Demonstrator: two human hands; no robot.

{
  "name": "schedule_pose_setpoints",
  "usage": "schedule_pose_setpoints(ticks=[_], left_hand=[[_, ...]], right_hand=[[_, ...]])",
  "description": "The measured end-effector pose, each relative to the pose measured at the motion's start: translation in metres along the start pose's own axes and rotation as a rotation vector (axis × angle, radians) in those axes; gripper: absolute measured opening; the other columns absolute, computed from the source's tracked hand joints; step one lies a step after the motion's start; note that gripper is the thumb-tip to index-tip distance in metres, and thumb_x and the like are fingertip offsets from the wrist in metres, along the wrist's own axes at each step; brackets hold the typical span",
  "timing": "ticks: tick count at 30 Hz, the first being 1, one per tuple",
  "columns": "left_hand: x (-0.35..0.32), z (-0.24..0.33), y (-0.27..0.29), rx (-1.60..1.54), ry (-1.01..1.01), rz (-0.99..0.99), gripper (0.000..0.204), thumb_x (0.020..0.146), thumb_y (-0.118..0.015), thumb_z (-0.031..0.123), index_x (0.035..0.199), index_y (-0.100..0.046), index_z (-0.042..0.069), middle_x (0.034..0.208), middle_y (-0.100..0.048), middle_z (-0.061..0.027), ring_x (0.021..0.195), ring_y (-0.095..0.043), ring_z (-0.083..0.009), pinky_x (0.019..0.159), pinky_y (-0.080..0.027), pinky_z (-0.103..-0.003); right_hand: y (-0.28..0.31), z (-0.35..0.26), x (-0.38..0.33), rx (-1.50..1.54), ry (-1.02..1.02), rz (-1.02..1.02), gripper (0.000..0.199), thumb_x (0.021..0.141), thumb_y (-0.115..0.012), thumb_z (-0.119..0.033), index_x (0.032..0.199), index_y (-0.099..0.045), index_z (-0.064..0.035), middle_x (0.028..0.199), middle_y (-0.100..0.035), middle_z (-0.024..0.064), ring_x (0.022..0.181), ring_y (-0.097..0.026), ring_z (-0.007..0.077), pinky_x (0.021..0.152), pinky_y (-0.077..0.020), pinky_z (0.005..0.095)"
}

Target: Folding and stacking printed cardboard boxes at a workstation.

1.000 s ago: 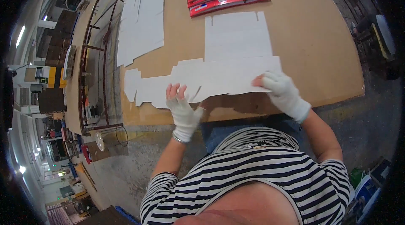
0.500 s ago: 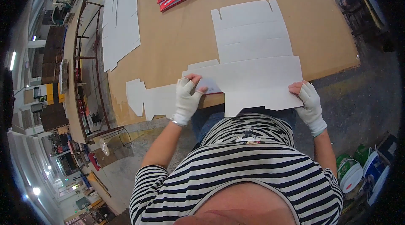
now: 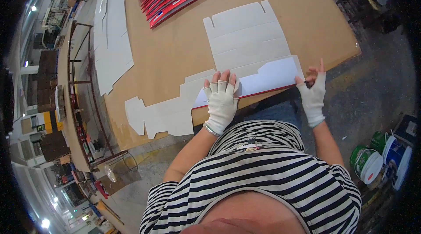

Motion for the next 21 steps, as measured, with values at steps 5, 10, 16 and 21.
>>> schedule_pose_setpoints(ticks=[5, 10, 16, 21], left_hand=[[0.02, 0.034, -0.001, -0.16, -0.054, -0.242, 0.098, 0.076, -0.069, 0.043, 0.15, -0.025, -0.005, 0.161, -0.014, -0.0214, 0.15, -0.008, -0.0385, 0.112, 0.002, -0.069], [0.022, 0.075, -0.017, -0.107, -0.303, -0.392, 0.106, 0.073, -0.072, 0.048, 0.15, -0.022, -0.007, 0.16, -0.014, -0.0229, 0.15, -0.006, -0.0389, 0.113, 0.0, -0.069], [0.007, 0.043, -0.002, -0.144, -0.228, -0.317, 0.109, 0.071, -0.075, 0.053, 0.149, -0.025, -0.005, 0.16, -0.015, -0.0209, 0.15, -0.009, -0.0376, 0.114, -0.002, -0.067], [0.001, 0.038, 0.014, -0.357, -0.164, -0.362, 0.098, 0.073, -0.073, 0.053, 0.146, -0.034, -0.001, 0.149, -0.036, -0.0229, 0.143, -0.028, -0.0384, 0.116, -0.016, -0.057]], right_hand=[[-0.011, 0.025, -0.073, 0.32, -0.525, -0.492, 0.064, 0.085, -0.074, -0.023, 0.136, -0.044, 0.0013, 0.12, -0.058, 0.0132, 0.104, -0.057, 0.0177, 0.088, -0.0488, 0.0318], [-0.055, -0.011, -0.085, 0.674, -0.797, -0.419, 0.036, 0.095, -0.065, -0.025, 0.123, -0.06, -0.0026, 0.102, -0.065, 0.0008, 0.083, -0.058, 0.008, 0.07, -0.049, 0.0255], [-0.01, 0.012, -0.033, -0.062, -0.009, 0.039, 0.017, 0.096, -0.062, -0.016, 0.097, -0.069, -0.0014, 0.085, -0.066, 0.0088, 0.073, -0.059, 0.014, 0.065, -0.047, 0.0303], [-0.041, -0.061, -0.009, -0.323, 0.842, -0.164, 0.055, 0.083, -0.062, -0.003, 0.137, -0.051, -0.0016, 0.139, -0.053, 0.0184, 0.129, -0.05, 0.0379, 0.107, -0.0403, 0.0446]])
Point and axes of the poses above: each hand's wrist, its own x-axis towards the middle knuckle, its own y-axis out of the back of the hand, z = x × y, the point moved 3 cm from there along x, towards the middle knuckle
